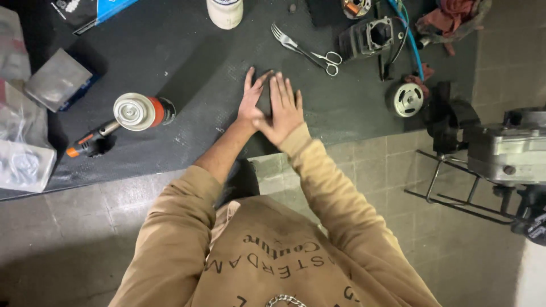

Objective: The person scrubs a small cylindrical metal part with a black abrasive block on a workbench. They then wipe the part with a red cloth and pick up a larger metal engine block to inspect it.

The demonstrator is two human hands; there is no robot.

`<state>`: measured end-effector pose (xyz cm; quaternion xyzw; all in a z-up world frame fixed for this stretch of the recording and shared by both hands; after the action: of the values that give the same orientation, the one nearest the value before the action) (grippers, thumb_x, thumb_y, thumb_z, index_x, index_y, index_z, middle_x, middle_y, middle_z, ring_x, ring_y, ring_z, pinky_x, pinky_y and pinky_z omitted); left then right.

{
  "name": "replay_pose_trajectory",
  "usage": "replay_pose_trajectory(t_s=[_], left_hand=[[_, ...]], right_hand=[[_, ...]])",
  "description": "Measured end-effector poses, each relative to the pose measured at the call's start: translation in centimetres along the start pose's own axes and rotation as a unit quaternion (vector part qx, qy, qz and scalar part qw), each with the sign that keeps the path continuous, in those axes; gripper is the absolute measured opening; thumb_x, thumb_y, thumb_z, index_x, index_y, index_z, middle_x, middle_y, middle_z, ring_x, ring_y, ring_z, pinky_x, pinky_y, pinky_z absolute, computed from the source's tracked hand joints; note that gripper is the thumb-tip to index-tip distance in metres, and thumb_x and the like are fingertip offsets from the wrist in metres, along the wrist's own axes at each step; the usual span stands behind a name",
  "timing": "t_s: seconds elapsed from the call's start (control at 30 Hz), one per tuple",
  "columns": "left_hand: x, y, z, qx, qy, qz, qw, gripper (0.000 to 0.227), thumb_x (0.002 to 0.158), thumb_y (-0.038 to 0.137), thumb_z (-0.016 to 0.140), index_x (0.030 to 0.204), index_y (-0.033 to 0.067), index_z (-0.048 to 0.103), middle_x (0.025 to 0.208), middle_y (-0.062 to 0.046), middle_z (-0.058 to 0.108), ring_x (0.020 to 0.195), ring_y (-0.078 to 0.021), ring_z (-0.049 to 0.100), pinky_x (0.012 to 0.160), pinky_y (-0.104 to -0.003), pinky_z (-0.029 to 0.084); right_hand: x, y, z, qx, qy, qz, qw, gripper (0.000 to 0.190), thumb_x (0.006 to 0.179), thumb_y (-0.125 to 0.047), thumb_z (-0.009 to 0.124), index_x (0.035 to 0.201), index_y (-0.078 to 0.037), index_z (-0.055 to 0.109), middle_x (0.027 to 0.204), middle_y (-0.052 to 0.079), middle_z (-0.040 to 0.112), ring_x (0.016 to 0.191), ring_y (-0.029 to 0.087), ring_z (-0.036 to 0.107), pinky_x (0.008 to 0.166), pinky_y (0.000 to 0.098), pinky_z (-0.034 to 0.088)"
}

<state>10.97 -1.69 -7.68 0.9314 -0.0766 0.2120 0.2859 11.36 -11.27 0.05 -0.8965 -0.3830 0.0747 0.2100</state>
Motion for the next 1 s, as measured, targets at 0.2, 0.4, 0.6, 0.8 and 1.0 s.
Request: replay_pose_trajectory(t_s=[0.2, 0.4, 0.6, 0.8, 1.0], left_hand=[[0.5, 0.8, -1.2, 0.036, -0.067, -0.030, 0.997, 0.062, 0.086, 0.038, 0.064, 0.138, 0.0053, 0.065, 0.142, -0.012, 0.063, 0.146, -0.0320, 0.041, 0.125, -0.064, 0.010], [0.9, 0.8, -0.6, 0.146, -0.226, -0.078, 0.960, 0.059, 0.083, 0.042, 0.061, 0.131, 0.0088, 0.065, 0.140, -0.005, 0.065, 0.153, -0.0237, 0.039, 0.126, -0.062, 0.008], [-0.5, 0.0, 0.4, 0.053, -0.058, -0.024, 0.997, 0.059, 0.096, 0.048, 0.056, 0.144, 0.0137, 0.059, 0.150, -0.014, 0.057, 0.149, -0.0270, 0.037, 0.124, -0.065, 0.012], [-0.2, 0.2, 0.5, 0.118, -0.100, -0.036, 0.987, 0.058, 0.091, 0.045, 0.057, 0.141, 0.0163, 0.059, 0.146, -0.008, 0.060, 0.146, -0.0242, 0.041, 0.123, -0.065, 0.015], [2.2, 2.3, -3.8, 0.128, -0.345, -0.140, 0.919, 0.044, 0.094, 0.051, 0.053, 0.122, 0.0192, 0.066, 0.141, 0.003, 0.062, 0.160, -0.0191, 0.033, 0.136, -0.054, 0.010]], right_hand=[[1.9, 3.0, 2.0, -0.001, -0.001, 0.047, 0.999, 0.104, 0.094, -0.063, 0.059, 0.168, -0.002, 0.018, 0.176, 0.021, 0.021, 0.164, 0.040, 0.021, 0.130, 0.0648, 0.017], [-0.6, 5.2, 3.2, 0.044, -0.017, 0.062, 0.997, 0.105, 0.092, -0.061, 0.061, 0.164, 0.002, 0.017, 0.171, 0.025, 0.017, 0.159, 0.043, 0.019, 0.123, 0.0669, 0.015], [-0.1, -1.6, -0.2, -0.002, -0.023, -0.010, 1.000, 0.114, 0.081, -0.069, 0.064, 0.161, -0.002, 0.020, 0.167, 0.022, 0.020, 0.155, 0.043, 0.019, 0.120, 0.0666, 0.017], [3.5, -0.8, 0.3, 0.014, 0.024, 0.015, 1.000, 0.091, 0.102, -0.054, 0.055, 0.168, -0.002, 0.019, 0.176, 0.020, 0.021, 0.164, 0.039, 0.021, 0.130, 0.0636, 0.020], [2.5, 2.8, 1.6, 0.085, 0.018, 0.097, 0.991, 0.092, 0.101, -0.055, 0.057, 0.168, -0.004, 0.020, 0.176, 0.019, 0.022, 0.165, 0.039, 0.022, 0.132, 0.0640, 0.016]])
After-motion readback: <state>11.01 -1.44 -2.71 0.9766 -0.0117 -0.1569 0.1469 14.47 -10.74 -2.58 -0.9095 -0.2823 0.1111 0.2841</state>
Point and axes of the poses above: each hand's wrist, its own x-axis towards the middle knuckle, its own z-axis out of the palm, y = z × x, the point moved 6 cm from there along x, towards the middle knuckle
